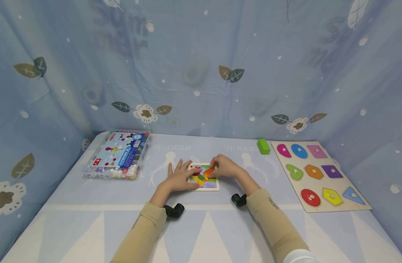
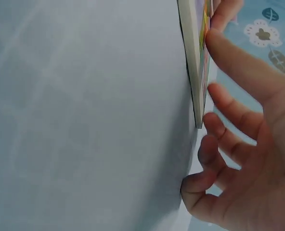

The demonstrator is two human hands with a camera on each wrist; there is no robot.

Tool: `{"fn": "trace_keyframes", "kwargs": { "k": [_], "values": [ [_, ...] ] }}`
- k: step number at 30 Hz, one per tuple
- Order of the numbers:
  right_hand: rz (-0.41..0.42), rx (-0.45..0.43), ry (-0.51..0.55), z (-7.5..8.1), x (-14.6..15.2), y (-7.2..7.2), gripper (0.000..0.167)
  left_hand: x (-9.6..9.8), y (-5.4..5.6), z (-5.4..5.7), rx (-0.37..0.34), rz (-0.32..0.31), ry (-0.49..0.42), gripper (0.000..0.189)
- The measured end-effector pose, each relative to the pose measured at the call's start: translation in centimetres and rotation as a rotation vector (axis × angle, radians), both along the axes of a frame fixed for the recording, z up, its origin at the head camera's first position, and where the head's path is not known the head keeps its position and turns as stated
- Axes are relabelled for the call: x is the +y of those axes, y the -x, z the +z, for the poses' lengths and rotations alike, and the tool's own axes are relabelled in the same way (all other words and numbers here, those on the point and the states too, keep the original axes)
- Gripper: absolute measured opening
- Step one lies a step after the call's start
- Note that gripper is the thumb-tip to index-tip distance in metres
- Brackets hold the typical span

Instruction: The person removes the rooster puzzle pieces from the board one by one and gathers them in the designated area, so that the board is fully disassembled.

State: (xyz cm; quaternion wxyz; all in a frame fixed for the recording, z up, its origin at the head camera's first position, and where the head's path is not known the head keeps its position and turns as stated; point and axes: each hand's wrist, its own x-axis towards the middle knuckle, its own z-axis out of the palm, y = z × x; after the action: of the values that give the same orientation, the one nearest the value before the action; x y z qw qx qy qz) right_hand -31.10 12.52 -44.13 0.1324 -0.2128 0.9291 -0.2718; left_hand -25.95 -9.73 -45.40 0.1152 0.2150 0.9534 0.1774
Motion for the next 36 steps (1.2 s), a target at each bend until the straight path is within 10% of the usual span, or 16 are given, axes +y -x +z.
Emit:
{"fn": "trace_keyframes", "kwargs": {
  "k": [19,36],
  "values": [
    [-0.028,-0.004,-0.061,1.0,-0.1,0.1,0.028,-0.1,-0.1,-0.1,0.001,0.002,-0.015,0.063],
    [-0.008,-0.089,0.099,0.7,-0.1,0.6,0.024,0.0,-0.1,-0.2,-0.005,0.006,-0.010,0.064]
  ]
}}
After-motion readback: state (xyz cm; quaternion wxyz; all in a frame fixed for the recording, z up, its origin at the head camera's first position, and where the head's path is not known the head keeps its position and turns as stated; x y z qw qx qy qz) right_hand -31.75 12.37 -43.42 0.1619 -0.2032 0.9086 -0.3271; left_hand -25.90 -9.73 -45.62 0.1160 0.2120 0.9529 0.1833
